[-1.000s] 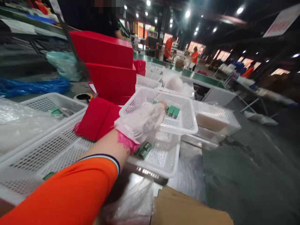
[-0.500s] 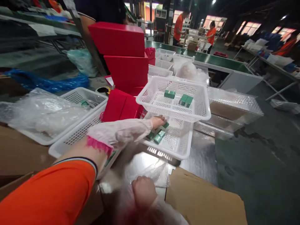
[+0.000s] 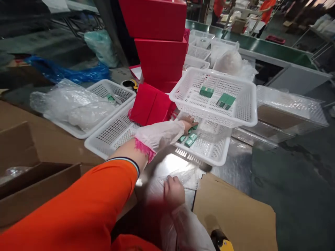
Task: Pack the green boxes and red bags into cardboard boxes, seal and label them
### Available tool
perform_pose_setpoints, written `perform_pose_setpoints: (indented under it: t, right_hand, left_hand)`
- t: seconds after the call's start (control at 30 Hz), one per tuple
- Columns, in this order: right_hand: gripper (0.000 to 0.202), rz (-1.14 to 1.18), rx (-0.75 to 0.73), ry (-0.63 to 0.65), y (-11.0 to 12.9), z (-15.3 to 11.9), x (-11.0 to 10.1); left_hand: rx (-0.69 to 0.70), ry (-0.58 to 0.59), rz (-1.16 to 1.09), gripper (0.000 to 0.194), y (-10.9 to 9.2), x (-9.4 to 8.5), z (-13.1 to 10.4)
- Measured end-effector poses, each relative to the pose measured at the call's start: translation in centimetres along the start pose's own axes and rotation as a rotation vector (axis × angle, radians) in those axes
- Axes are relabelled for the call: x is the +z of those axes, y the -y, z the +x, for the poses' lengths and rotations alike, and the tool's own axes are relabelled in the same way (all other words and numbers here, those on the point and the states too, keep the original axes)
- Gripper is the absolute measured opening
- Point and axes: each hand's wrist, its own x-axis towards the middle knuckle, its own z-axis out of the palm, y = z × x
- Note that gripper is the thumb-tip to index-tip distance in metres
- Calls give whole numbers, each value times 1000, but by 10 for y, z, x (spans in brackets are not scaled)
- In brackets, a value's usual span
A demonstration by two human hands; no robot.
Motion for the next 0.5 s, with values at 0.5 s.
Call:
perform_pose_setpoints:
  t: [0.5]
  right_hand:
    - [43, 11, 42, -8, -21, -38, 23]
  left_hand:
    - [22, -13, -442, 81, -49, -88, -187]
